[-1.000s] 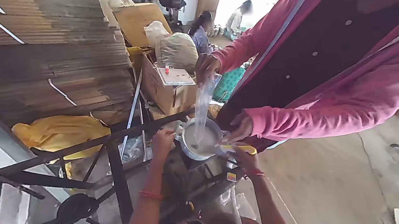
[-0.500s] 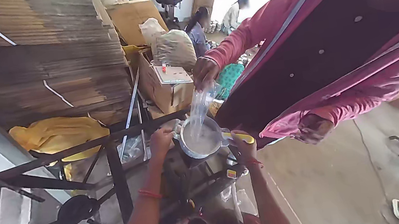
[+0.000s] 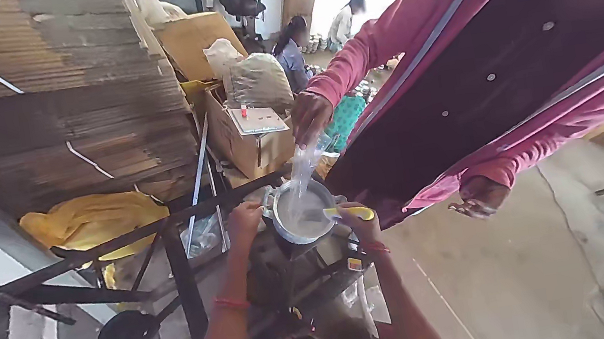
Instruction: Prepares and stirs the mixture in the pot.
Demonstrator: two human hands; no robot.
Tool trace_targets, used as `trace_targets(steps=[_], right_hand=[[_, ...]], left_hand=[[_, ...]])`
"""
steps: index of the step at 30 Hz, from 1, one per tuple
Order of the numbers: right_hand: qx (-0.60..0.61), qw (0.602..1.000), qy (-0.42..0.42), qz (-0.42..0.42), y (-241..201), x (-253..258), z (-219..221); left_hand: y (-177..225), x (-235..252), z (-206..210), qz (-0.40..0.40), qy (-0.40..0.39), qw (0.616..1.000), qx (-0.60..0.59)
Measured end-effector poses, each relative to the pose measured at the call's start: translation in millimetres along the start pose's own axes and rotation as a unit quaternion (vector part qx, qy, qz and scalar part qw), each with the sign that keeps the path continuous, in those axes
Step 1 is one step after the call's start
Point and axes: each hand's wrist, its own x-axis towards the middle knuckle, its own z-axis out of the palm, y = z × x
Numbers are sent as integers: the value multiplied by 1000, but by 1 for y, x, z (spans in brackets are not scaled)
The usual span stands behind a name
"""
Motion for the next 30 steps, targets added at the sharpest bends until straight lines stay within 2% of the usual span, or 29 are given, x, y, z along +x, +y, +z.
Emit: trace_targets(steps=[3,6,9,11,13,16,21,24,26,30], right_hand=[[-13,999,41,33,-14,-5,-10],[-14,996,90,8,1,2,-6],[1,1000,23,4,10,-1,-3],[-5,1000,-2,19,0,-7,-9],[-19,999,26,32,-7,-8,-13],[-17,997,72,17,8,0,-5],[-3,999,-18,29,3,-7,-9],[-23,998,38,46,-3,-7,-19],[-26,998,51,23,8,0,-15],[-37,997,-53,-32,12,-5,-18]], left_hand=[[1,0,0,4,3,1000,-2],[2,-3,1,-3,6,1000,-2],[3,-1,1,-5,3,1000,3],[3,0,-1,-5,0,1000,-2],[1,0,0,-4,2,1000,-10],[0,-1,3,1,4,1000,-8],[-3,2,2,1,3,1000,-7],[-3,0,4,0,5,1000,-9],[-1,0,5,-2,4,1000,-5],[0,0,1,-1,0,1000,-5]])
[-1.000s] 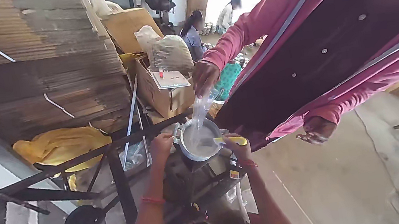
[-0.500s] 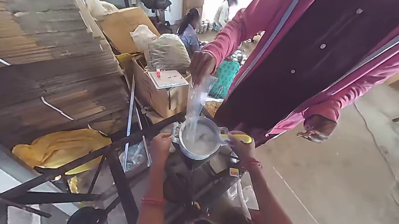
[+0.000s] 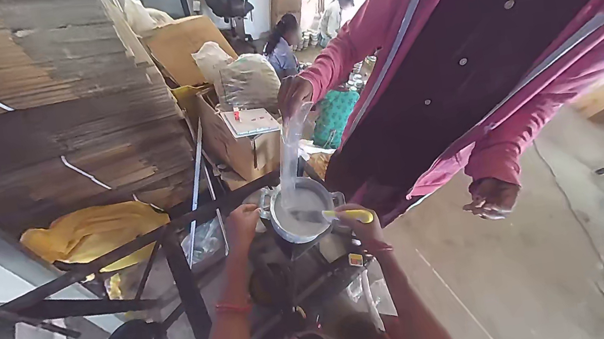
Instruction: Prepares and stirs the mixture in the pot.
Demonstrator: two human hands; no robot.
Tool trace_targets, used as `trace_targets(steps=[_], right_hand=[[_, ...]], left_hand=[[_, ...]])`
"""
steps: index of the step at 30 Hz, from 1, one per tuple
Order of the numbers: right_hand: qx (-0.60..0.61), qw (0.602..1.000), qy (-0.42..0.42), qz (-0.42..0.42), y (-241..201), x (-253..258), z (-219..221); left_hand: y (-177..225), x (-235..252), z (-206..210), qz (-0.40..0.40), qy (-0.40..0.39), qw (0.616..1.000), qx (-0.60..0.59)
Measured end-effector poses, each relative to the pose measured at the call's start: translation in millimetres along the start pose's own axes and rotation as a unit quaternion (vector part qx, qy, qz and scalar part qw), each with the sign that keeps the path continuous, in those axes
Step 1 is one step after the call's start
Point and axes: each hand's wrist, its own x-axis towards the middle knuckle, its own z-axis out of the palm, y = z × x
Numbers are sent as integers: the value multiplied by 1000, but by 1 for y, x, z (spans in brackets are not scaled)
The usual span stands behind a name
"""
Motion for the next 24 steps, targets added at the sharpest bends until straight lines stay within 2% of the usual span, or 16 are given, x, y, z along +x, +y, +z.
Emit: trace_targets(steps=[4,6,9,11,14,16,19,21,24], right_hand=[[1,998,46,35,-7,-4,-9],[1,998,57,12,4,0,-1],[13,999,8,-41,8,-4,7],[22,999,-3,-30,1,-10,-1],[-16,999,52,-1,-2,-4,-8],[-24,997,71,-12,1,5,1],[-11,999,27,-44,2,5,14],[-16,999,-9,-38,-6,-2,6],[-43,999,20,4,-11,-3,-10]], left_hand=[[-1,-1,1,-4,-1,1000,5],[0,0,2,-6,1,1000,2],[-1,1,2,-2,1,1000,-16],[-2,1,1,-2,2,1000,-20],[-2,-1,2,-3,3,1000,-20],[-2,0,4,4,7,1000,-19],[-4,1,2,18,2,1000,-13],[-6,1,2,26,4,999,-23],[-7,-1,2,18,5,999,-29]])
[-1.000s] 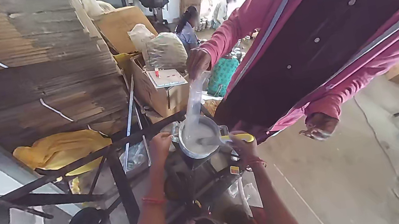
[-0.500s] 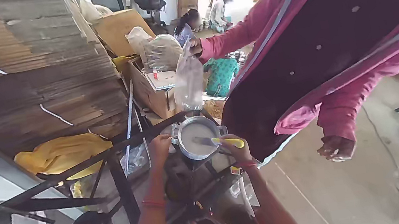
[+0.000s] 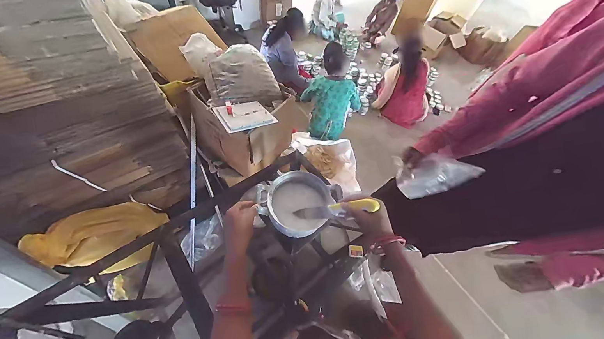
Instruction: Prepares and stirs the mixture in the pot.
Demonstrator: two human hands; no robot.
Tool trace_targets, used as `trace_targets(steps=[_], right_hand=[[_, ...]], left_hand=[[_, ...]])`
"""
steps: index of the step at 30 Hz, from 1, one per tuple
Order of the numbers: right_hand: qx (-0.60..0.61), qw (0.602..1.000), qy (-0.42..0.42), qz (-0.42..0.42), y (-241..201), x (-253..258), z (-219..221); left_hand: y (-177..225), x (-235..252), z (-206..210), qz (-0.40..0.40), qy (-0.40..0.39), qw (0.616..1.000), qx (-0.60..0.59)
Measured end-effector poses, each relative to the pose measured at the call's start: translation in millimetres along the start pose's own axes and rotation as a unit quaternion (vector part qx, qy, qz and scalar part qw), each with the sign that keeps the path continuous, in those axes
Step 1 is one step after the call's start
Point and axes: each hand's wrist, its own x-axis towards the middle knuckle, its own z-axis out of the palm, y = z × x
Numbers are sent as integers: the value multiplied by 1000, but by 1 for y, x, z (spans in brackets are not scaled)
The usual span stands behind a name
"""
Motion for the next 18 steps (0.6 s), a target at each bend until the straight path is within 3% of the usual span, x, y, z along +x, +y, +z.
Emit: trace_targets(steps=[4,6,10,14,18], right_hand=[[-6,999,34,0,3,11,15],[31,1000,1,5,2,6,20],[-25,998,-40,34,-14,-1,-3],[34,999,20,-6,6,18,11],[8,996,-54,-65,0,15,15]], left_hand=[[-1,3,3,8,10,1000,4],[-11,8,5,31,18,999,16],[-11,3,4,43,15,999,25],[-5,-3,3,54,17,998,34],[-11,-2,5,59,26,998,15]])
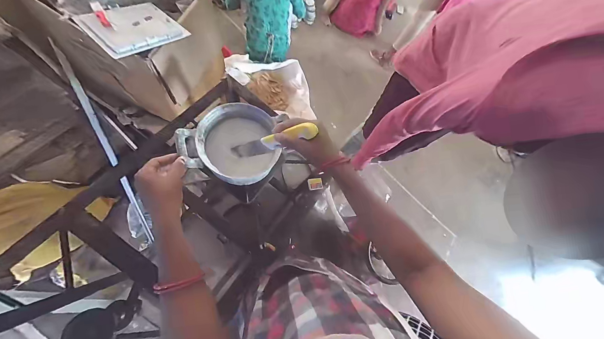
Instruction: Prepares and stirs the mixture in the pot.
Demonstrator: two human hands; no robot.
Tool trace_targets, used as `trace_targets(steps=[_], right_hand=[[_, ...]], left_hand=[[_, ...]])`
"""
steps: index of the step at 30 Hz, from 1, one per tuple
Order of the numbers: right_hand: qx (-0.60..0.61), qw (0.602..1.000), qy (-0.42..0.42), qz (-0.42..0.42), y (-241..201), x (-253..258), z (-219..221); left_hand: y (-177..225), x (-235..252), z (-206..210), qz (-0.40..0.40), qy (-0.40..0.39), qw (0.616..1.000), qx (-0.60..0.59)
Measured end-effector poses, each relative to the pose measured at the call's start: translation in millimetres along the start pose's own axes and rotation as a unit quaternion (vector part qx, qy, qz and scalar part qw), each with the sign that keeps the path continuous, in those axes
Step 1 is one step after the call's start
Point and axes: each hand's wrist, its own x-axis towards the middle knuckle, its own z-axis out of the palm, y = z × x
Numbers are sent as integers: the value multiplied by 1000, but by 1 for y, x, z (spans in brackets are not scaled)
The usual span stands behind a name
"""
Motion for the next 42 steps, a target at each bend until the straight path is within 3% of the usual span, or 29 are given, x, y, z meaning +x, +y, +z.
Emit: trace_targets(steps=[2,7,13,19,24,30,36,42], right_hand=[[-13,1000,-18,14,-10,-2,-10],[53,993,74,71,0,12,1],[37,996,-29,77,-20,8,-2],[14,998,34,49,-12,28,0],[6,995,-50,87,-26,22,-6],[18,999,35,36,-11,26,-2],[-15,1000,-10,18,-15,5,-3],[-28,994,106,-21,-6,0,17]], left_hand=[[-1,-1,-1,8,-1,1000,-3],[0,3,0,-13,4,1000,20],[2,3,-1,-20,0,1000,17],[6,7,-4,-28,-15,999,26],[3,1,-7,-24,-23,999,11],[-3,-17,-10,8,-6,1000,-5],[-12,-9,-8,9,-14,1000,-5],[-3,2,-7,7,-24,999,22]])
